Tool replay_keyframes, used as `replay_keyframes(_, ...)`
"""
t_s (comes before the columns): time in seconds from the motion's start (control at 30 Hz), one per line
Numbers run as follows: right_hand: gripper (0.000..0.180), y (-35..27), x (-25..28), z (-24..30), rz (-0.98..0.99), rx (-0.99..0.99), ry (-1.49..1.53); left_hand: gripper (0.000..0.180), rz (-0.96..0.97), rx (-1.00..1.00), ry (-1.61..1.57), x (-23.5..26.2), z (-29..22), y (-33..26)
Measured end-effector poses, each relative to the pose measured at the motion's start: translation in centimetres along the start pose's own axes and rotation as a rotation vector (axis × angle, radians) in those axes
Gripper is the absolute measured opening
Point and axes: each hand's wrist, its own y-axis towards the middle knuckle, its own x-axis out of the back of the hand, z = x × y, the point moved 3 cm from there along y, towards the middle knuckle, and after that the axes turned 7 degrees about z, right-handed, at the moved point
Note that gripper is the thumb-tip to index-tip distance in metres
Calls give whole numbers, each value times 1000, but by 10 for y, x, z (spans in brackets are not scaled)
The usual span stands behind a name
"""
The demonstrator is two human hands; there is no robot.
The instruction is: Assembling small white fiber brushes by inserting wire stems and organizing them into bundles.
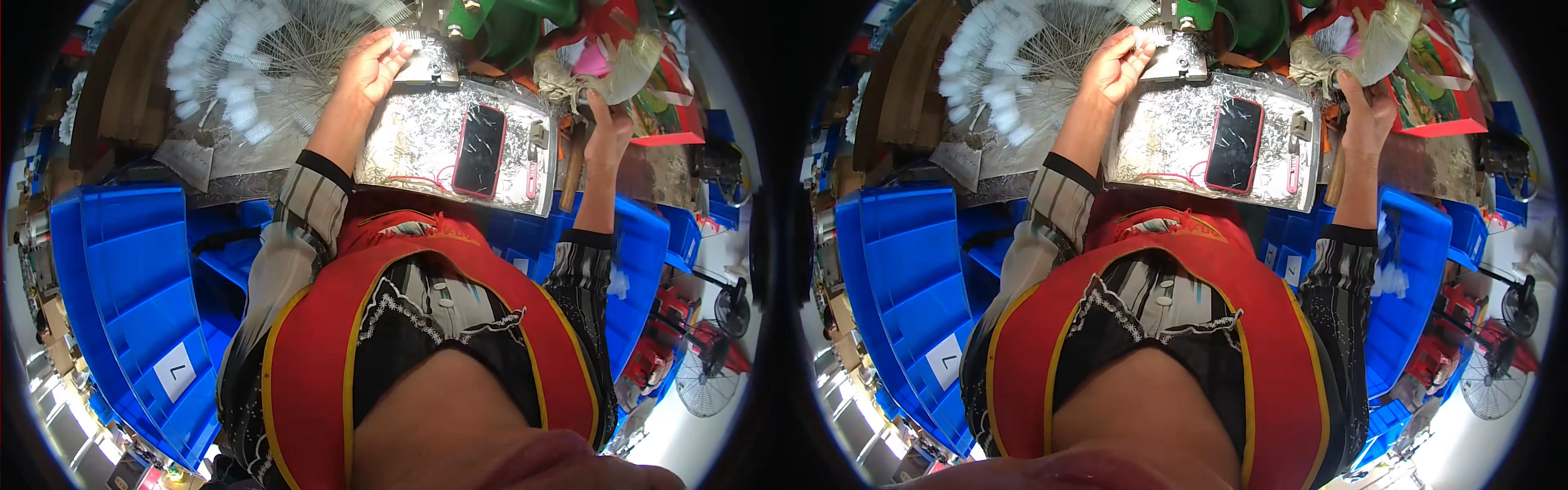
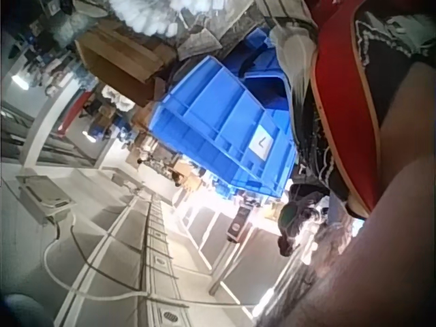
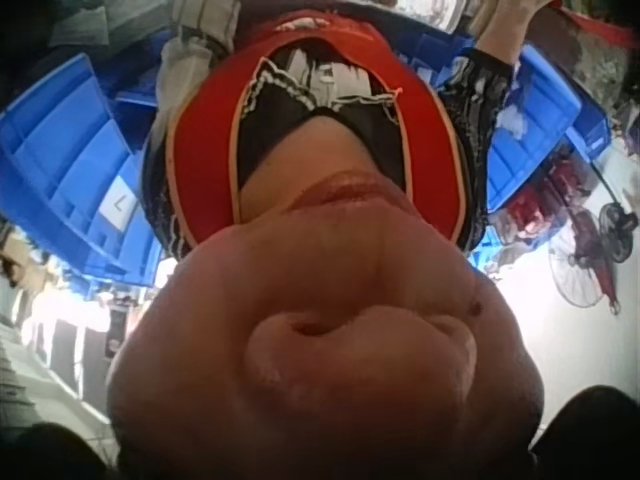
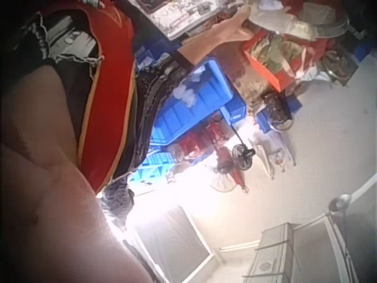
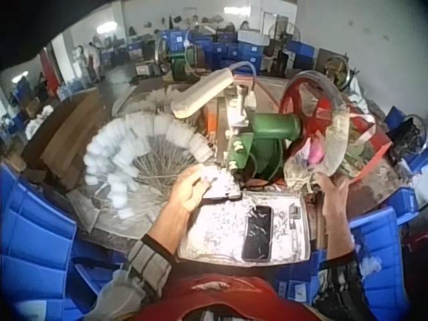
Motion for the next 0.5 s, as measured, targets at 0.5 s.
replay_keyframes(0.5, 27, 52, -22, 46, 84, -294, 110, 12, 21, 35, 147, -3, -11, 24)
